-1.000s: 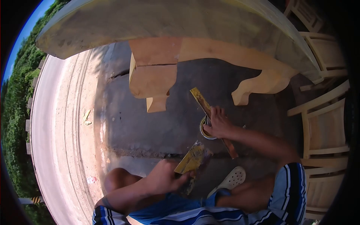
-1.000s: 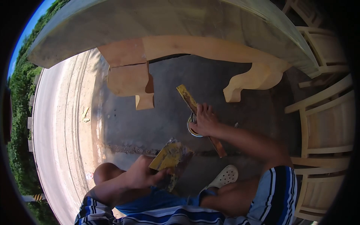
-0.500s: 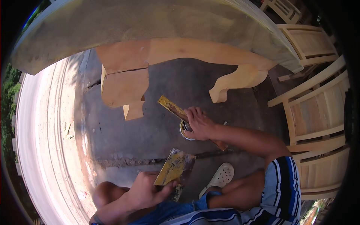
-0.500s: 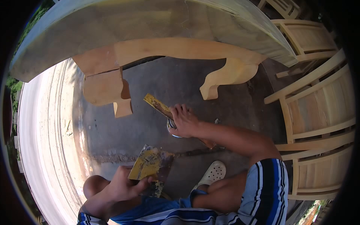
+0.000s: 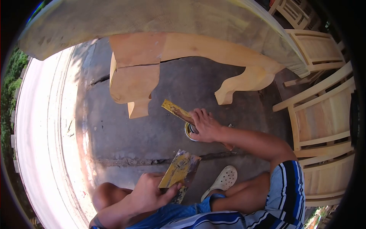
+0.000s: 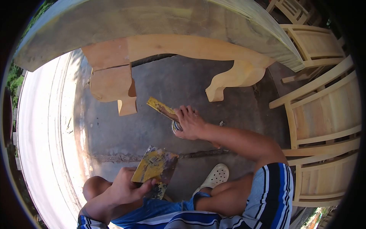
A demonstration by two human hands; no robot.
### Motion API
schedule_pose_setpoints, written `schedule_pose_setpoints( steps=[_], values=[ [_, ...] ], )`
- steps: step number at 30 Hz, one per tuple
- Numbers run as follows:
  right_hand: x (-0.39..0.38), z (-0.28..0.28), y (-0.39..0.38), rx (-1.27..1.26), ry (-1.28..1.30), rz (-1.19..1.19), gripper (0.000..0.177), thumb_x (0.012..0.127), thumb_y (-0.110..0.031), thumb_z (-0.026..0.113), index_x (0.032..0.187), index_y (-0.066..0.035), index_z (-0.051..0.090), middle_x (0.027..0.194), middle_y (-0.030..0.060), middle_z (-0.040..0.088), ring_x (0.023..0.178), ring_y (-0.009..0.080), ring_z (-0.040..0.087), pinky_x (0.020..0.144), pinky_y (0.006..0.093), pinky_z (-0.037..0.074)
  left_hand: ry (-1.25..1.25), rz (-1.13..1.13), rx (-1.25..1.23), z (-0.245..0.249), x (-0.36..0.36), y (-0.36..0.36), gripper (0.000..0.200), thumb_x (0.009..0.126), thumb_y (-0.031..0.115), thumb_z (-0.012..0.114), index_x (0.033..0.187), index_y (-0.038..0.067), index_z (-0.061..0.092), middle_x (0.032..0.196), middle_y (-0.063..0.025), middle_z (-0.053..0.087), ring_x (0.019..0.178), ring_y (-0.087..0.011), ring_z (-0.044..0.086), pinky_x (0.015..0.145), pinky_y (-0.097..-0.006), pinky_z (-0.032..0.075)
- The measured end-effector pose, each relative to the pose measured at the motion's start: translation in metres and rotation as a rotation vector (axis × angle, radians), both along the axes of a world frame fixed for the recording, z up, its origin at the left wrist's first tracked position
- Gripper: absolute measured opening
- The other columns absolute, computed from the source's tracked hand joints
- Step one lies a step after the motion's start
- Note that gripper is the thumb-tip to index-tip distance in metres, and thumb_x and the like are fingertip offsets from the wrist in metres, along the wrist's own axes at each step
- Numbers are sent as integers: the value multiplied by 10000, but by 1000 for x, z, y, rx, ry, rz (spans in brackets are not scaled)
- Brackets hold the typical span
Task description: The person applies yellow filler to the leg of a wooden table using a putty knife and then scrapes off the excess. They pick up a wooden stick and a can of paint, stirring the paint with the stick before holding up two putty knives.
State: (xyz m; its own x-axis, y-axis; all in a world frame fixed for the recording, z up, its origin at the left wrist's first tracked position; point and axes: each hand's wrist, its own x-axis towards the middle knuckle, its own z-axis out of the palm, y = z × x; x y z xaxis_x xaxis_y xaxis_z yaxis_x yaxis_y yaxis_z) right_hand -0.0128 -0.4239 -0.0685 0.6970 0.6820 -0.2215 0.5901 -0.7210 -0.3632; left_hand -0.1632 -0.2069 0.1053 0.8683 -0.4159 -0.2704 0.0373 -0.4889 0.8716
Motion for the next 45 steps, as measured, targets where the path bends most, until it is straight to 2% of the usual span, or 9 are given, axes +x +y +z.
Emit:
schedule_pose_setpoints(
  steps=[5, 8, 20, 23, 33, 36, 39, 45],
  values=[
    [-4, -10, -17, 10, -32, -17, 784, 767, -395, 635, 1319, 35, 281, 1229, 212, 376, 1149, 362, 388, 919, 515, 369, -18, -14, -42, -1, -3, 3, 169, 804, 121, 657, 927, 7, 676, 768, -162, 659, 613, -322, 633, 571, -371, 527],
    [-4, -11, -18, -31, 18, -26, 793, 765, -371, 658, 1326, 30, 266, 1269, 212, 353, 1190, 366, 364, 947, 508, 357, -53, -33, -78, -3, 0, 6, 176, 836, 132, 645, 934, -11, 674, 692, -143, 640, 554, -268, 619, 536, -341, 499],
    [-3, -23, -4, -21, -58, 91, 805, 762, -424, 633, 1346, 13, 293, 1310, 232, 342, 1204, 371, 353, 952, 516, 347, -49, -60, -31, 0, -1, 2, 170, 799, 106, 664, 937, 8, 686, 751, -154, 666, 621, -292, 648, 583, -351, 529],
    [-4, -22, 1, -44, -54, 109, 797, 770, -430, 622, 1349, 9, 295, 1326, 239, 336, 1211, 378, 350, 952, 524, 343, -87, -64, -15, -5, -5, 2, 174, 795, 142, 654, 936, 46, 692, 770, -119, 658, 623, -277, 637, 542, -372, 519],
    [-2, -27, -3, -40, -46, 73, 816, 765, -443, 618, 1365, -13, 271, 1326, 232, 327, 1212, 385, 343, 941, 533, 337, -70, -82, 0, -5, -1, 2, 166, 818, 161, 625, 939, 63, 682, 789, -116, 658, 644, -296, 635, 560, -393, 519],
    [-1, -23, -7, -43, -70, 57, 805, 764, -433, 619, 1360, -16, 275, 1323, 228, 322, 1220, 385, 332, 941, 533, 335, -69, -77, -10, -6, -2, 2, 169, 821, 165, 619, 936, 56, 678, 793, -118, 657, 656, -303, 634, 582, -400, 521],
    [0, -13, -9, -59, -58, 6, 793, 742, -361, 665, 1335, -11, 273, 1307, 207, 320, 1236, 380, 320, 975, 505, 328, -86, -69, -37, -7, -2, 4, 176, 819, 167, 618, 930, 43, 675, 788, -123, 653, 671, -312, 632, 604, -408, 519],
    [1, 7, -40, -43, -80, 54, 797, 732, -371, 666, 1340, -25, 286, 1323, 209, 315, 1246, 388, 310, 977, 520, 322, -93, -70, -49, -1, 2, 8, 185, 823, 177, 613, 912, 24, 667, 760, -134, 633, 676, -331, 623, 611, -418, 516]
  ],
)
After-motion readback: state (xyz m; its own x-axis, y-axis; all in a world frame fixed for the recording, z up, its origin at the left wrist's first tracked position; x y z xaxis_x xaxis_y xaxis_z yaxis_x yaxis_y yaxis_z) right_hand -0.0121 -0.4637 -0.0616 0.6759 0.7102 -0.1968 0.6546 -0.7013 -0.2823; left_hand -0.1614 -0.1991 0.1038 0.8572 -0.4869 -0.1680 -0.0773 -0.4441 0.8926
